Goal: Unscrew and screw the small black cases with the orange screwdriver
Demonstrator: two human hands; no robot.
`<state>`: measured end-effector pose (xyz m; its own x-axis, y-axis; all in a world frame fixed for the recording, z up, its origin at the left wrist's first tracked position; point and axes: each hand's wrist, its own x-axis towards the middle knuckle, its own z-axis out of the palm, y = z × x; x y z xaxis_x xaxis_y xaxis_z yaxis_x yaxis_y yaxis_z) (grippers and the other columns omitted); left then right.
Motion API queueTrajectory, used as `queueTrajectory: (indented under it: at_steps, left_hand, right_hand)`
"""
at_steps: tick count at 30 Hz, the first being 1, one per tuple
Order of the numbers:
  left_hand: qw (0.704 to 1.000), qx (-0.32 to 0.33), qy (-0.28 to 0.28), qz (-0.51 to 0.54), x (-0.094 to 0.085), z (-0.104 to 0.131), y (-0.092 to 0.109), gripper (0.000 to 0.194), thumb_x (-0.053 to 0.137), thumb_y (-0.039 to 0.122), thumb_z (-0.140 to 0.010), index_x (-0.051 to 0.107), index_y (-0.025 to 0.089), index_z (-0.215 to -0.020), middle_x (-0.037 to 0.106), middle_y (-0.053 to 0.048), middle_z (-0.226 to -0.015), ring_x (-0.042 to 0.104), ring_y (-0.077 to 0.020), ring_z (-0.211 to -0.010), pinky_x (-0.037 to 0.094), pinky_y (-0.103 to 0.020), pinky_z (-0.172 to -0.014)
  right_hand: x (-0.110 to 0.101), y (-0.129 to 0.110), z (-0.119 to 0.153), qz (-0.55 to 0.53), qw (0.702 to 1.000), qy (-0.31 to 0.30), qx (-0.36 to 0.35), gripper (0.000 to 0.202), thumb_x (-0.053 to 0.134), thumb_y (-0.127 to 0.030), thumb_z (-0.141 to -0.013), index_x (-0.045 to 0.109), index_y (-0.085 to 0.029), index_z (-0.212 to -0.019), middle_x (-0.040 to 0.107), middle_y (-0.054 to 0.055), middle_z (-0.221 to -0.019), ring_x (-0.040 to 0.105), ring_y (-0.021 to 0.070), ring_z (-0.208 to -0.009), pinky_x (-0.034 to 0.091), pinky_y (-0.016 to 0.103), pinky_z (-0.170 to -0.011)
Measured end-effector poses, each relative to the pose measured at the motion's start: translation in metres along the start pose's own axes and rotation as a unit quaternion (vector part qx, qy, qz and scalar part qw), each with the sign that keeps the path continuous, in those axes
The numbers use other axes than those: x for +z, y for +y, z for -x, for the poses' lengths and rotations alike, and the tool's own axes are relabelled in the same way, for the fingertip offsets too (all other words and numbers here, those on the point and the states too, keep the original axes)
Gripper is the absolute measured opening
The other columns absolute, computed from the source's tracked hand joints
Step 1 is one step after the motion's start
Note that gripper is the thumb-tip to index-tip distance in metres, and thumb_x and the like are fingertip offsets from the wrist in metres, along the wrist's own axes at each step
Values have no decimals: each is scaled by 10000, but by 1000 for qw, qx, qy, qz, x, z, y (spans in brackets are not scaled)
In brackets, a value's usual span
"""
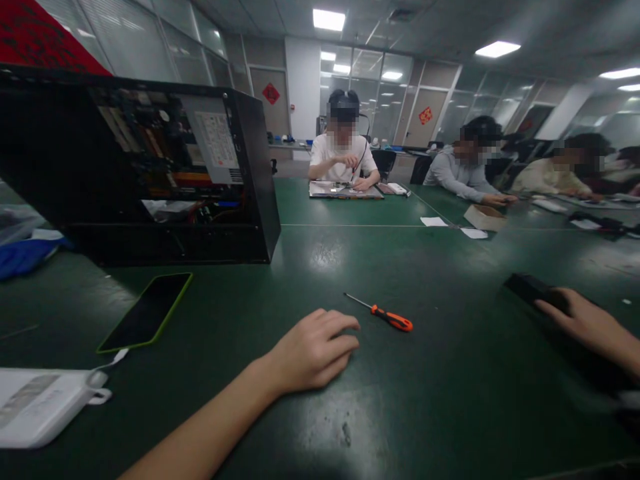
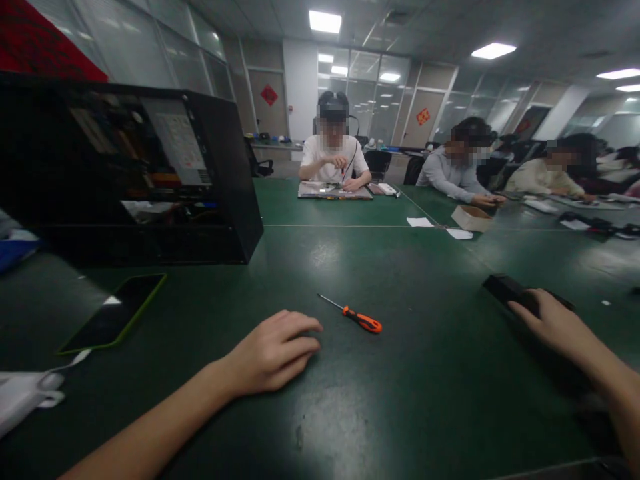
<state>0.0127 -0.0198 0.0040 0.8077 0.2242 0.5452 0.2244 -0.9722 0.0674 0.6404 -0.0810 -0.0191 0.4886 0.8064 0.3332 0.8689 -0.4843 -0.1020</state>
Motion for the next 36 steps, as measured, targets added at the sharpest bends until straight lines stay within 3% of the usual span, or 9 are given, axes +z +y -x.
queueTrajectory:
  at_steps: [4, 11, 14, 17, 19, 22, 26, 31, 36]
  left_hand:
    - [999, -30, 11, 1, -1, 3, -8, 179, 534, 186, -1015, 693, 172, -1096, 684, -131, -1250, 674, -255, -1097, 520, -410, -889]
    - [999, -41, 21, 16, 0, 4, -12, 195, 536, 174, -1005, 716, 179, -1079, 686, -123, -1239, 673, -250, -1108, 547, -407, -918]
    - [999, -44, 9, 28, 0, 2, -7, 202, 536, 171, -1003, 711, 180, -1104, 682, -125, -1255, 670, -256, -1129, 549, -426, -947]
    - [995, -78, 3, 67, 2, 1, -4, 254, 561, 195, -1000, 676, 190, -1226, 669, -127, -1306, 653, -261, -1190, 542, -446, -1012]
    - [987, -116, 16, 107, 2, 0, -2, 367, 625, 240, -975, 614, 196, -1339, 651, -129, -1351, 633, -263, -1236, 527, -454, -1062]
    - [974, -165, 53, 148, 1, -1, -1, 584, 741, 320, -898, 539, 196, -1432, 623, -132, -1402, 595, -283, -1285, 500, -480, -1105]
    - [967, -183, 43, 174, 0, -3, -1, 514, 771, 355, -865, 619, 204, -1332, 671, -109, -1323, 607, -289, -1226, 498, -489, -1075]
    - [961, -198, -12, 192, 4, -5, -2, 358, 758, 275, -862, 688, 208, -1206, 715, -77, -1193, 652, -258, -1110, 511, -453, -1012]
    - [953, -229, -20, 197, 4, -6, -2, 378, 775, 292, -852, 681, 229, -1212, 716, -60, -1206, 650, -261, -1114, 501, -465, -1010]
  right_hand:
    - [-21, 19, 43, 28, 999, 6, 36, 617, 486, -667, -815, 556, -140, -1129, 673, 281, -1164, 678, 403, -1024, 529, 461, -846]
    - [-57, 23, 103, 12, 996, -30, 78, 424, 585, -616, -775, 498, -252, -975, 695, 147, -850, 690, 372, -769, 512, 435, -695]
    - [-74, -17, 115, -25, 1000, -3, 11, 386, 602, -604, -841, 543, -254, -992, 697, 129, -814, 676, 344, -708, 485, 426, -650]
    - [-86, -87, 129, -124, 985, 13, -117, 364, 650, -568, -870, 569, -239, -1005, 730, 130, -957, 692, 301, -745, 502, 404, -669]
    - [-86, -146, 141, -215, 946, -34, -239, 303, 677, -498, -912, 551, -237, -999, 729, 127, -1146, 717, 285, -960, 541, 383, -806]
    - [-76, -236, 160, -289, 879, -101, -366, 229, 696, -383, -931, 547, -223, -998, 721, 96, -1133, 701, 229, -966, 548, 347, -822]
    - [-58, -321, 169, -319, 805, -156, -476, 230, 722, -319, -915, 553, -212, -1027, 703, 76, -1080, 666, 204, -953, 530, 340, -847]
    - [-50, -343, 138, -325, 764, -175, -529, 238, 677, -393, -962, 592, -200, -1071, 699, 86, -1094, 649, 206, -985, 524, 357, -879]
    - [-41, -315, 106, -248, 841, -98, -471, 328, 641, -439, -980, 626, -184, -1184, 696, 100, -1072, 650, 242, -979, 530, 409, -869]
